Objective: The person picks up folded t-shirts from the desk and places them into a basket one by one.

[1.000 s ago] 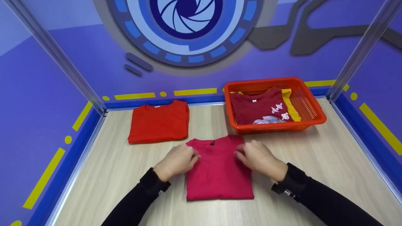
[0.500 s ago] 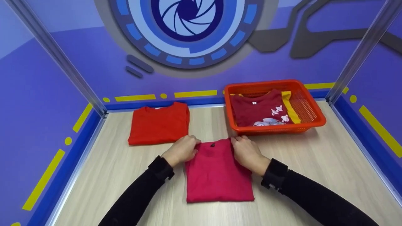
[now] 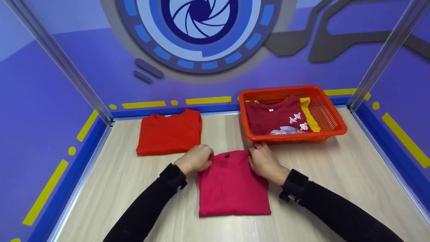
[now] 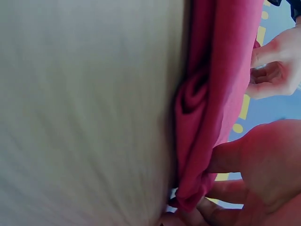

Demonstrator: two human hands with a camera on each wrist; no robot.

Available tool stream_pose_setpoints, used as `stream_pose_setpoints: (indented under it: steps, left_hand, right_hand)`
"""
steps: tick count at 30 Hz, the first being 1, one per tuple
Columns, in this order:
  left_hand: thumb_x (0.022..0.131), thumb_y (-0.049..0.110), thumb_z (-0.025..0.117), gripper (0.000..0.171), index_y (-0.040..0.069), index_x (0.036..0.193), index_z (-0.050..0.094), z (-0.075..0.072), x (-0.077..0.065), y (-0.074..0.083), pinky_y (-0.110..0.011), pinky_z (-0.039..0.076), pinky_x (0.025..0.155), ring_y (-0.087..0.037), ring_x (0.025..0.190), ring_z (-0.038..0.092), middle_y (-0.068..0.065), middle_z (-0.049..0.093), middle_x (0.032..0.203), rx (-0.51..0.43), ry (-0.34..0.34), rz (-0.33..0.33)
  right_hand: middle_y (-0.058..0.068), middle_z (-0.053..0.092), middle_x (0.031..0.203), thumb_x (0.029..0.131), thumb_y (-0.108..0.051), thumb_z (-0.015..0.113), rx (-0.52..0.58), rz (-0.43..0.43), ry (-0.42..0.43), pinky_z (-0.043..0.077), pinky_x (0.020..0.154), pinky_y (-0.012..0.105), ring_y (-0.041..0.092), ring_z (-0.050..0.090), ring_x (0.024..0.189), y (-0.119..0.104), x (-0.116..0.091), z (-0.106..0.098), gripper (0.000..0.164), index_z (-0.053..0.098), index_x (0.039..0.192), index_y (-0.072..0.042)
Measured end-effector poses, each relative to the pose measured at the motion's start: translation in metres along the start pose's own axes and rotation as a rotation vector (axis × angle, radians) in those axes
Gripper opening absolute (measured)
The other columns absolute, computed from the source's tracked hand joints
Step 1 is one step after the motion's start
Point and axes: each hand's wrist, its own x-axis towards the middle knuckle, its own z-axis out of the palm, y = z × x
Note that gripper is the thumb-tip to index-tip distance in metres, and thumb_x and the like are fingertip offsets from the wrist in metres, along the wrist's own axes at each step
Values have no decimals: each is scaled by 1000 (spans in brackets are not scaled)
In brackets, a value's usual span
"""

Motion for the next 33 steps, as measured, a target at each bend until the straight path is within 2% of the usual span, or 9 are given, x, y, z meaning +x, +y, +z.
stream_pose_setpoints:
  steps: [7,11,14,16,20,24,28,31,33]
  left_hand:
    - [95,18,78,12,7,100,77,8,-5,-7,-37,54,82,-20,86,60,-7,67,99,-27,18,-2]
    - [96,17,75,8,10,98,72,4,-11,-10,-35,50,77,-19,82,57,-4,63,94,-82,27,17]
    - [97,15,71,5,12,100,70,-5,-16,-12,-33,48,72,-17,77,56,-3,64,88,-127,34,49]
    - [99,15,68,7,13,105,71,-12,-20,-14,-32,48,70,-15,75,57,-1,65,86,-151,39,76]
    - [104,14,66,15,15,117,74,-29,-28,-15,-31,52,75,-13,80,60,0,70,93,-203,70,125]
    - [108,17,69,20,15,127,74,-50,-34,-10,-37,58,90,-16,96,67,-2,76,109,-257,127,167]
    - [109,21,71,25,14,132,71,-69,-40,-1,-42,60,102,-19,110,71,-4,78,123,-270,177,208]
    - [108,25,74,30,14,135,71,-79,-43,6,-38,60,101,-16,108,71,-3,78,124,-273,215,220]
    - [105,27,78,34,15,137,72,-85,-44,10,-34,60,93,-14,98,70,-2,79,114,-282,254,215]
  right_hand:
    - [28,68,111,96,-8,75,60,-18,-35,58,99,59,50,64,110,1,-7,-3,21,72,108,9]
    - [22,67,96,99,-7,71,121,-60,-25,60,91,55,43,69,98,1,-11,-10,15,66,106,5]
    - [13,65,83,100,-7,71,184,-89,-11,60,75,47,31,69,82,2,-13,-20,12,64,106,0]
    - [9,67,83,101,-9,72,228,-92,-9,59,70,42,23,67,78,3,-15,-29,13,66,110,-2]
    - [13,77,107,102,-11,73,325,-63,-15,62,84,43,21,68,92,4,-16,-53,26,73,126,0]
    - [20,78,130,103,-11,74,393,-25,9,63,103,53,32,75,114,6,-14,-78,35,74,135,3]
    - [21,78,132,104,-12,75,398,-43,46,60,108,57,37,74,123,8,-15,-100,35,74,135,4]
    - [16,80,126,105,-12,73,384,-77,74,61,104,55,33,75,117,9,-16,-115,28,76,131,-1]
    - [12,80,122,105,-12,73,376,-97,99,59,103,53,29,74,112,10,-17,-125,24,77,128,-4]
